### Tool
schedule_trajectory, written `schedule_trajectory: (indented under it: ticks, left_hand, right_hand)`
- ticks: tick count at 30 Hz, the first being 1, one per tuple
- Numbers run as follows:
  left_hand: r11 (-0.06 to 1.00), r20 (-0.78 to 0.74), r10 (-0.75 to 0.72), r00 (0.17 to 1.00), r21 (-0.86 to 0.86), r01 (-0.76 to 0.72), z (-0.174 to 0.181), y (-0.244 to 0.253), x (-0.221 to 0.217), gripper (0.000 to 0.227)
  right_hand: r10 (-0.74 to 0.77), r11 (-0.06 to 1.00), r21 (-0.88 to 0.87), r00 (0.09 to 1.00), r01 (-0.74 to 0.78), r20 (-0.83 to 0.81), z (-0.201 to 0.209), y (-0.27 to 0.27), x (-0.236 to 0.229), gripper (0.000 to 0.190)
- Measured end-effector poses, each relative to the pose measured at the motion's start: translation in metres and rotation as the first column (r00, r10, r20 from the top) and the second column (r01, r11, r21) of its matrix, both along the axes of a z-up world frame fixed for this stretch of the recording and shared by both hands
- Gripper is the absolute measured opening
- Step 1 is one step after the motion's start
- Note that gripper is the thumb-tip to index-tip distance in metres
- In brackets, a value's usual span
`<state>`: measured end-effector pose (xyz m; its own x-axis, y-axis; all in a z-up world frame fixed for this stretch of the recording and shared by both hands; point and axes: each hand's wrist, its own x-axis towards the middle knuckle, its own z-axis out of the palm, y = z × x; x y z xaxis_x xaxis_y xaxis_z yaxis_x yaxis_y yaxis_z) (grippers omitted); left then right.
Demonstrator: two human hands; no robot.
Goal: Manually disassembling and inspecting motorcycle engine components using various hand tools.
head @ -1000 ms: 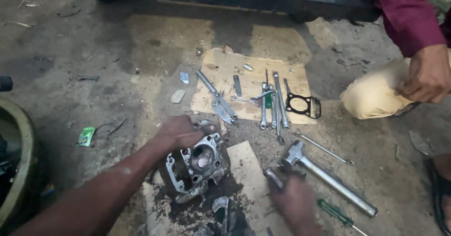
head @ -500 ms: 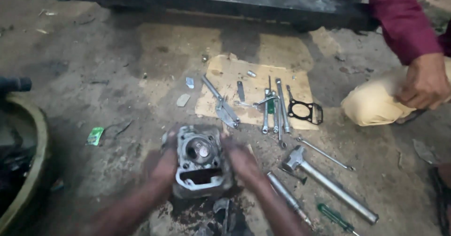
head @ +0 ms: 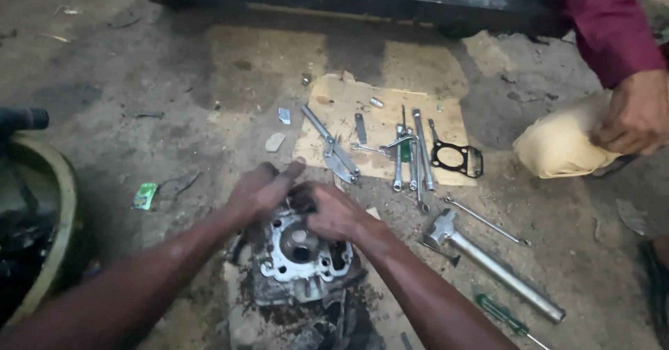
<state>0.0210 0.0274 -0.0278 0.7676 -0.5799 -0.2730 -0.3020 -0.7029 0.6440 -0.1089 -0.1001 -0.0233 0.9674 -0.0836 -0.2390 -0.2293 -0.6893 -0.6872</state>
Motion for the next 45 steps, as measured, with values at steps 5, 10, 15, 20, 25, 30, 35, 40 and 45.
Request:
schedule_trajectory:
  ticks: [5, 10, 15, 20, 25, 30, 35, 40, 45]
  left_hand:
    - [0.944, -0.258, -0.222, 0.940, 0.184, 0.273, -0.032, -0.020, 0.029, 0.086]
    - [0.915, -0.157, -0.260, 0.953, 0.275, 0.295, -0.042, -0.018, 0.025, 0.092]
    - [0.861, -0.068, -0.415, 0.907, 0.292, 0.416, -0.071, -0.008, 0.034, 0.074]
    - [0.898, -0.019, -0.371, 0.929, 0.247, 0.364, 0.060, 0.001, -0.070, 0.089]
    - [0.952, 0.031, -0.269, 0.963, -0.142, 0.271, -0.007, 0.018, -0.051, 0.070]
    - [0.927, -0.128, 0.165, 0.978, -0.318, -0.198, -0.028, 0.025, -0.040, 0.060]
    - [0.891, -0.054, 0.089, 0.995, -0.441, -0.104, -0.044, 0.054, -0.030, 0.042]
    - [0.767, -0.233, -0.025, 0.972, -0.628, -0.131, -0.050, 0.073, -0.029, 0.035]
    - [0.854, -0.200, 0.034, 0.979, -0.504, -0.132, -0.036, 0.066, -0.034, 0.038]
  right_hand:
    - [-0.160, 0.976, 0.144, 0.987, 0.161, -0.018, -0.014, 0.000, -0.009, 0.063]
    - [-0.496, 0.867, 0.022, 0.860, 0.497, 0.124, -0.015, -0.006, -0.070, 0.034]
    - [-0.736, 0.648, -0.232, 0.675, 0.725, 0.052, -0.069, -0.077, -0.182, 0.049]
    - [-0.775, 0.512, -0.654, 0.628, 0.557, -0.073, -0.055, -0.140, -0.220, 0.060]
    - [-0.663, 0.628, -0.683, 0.717, 0.373, -0.218, -0.094, -0.186, -0.221, 0.056]
    - [-0.504, 0.764, -0.589, 0.814, 0.263, -0.289, -0.144, -0.230, -0.226, 0.050]
    - [-0.638, 0.680, -0.572, 0.755, 0.458, -0.153, -0.138, -0.192, -0.230, 0.048]
    - [-0.699, 0.659, -0.469, 0.710, 0.588, -0.093, -0.122, -0.169, -0.218, 0.059]
    - [-0.733, 0.254, 0.548, 0.529, 0.797, -0.429, -0.004, -0.065, -0.173, 0.054]
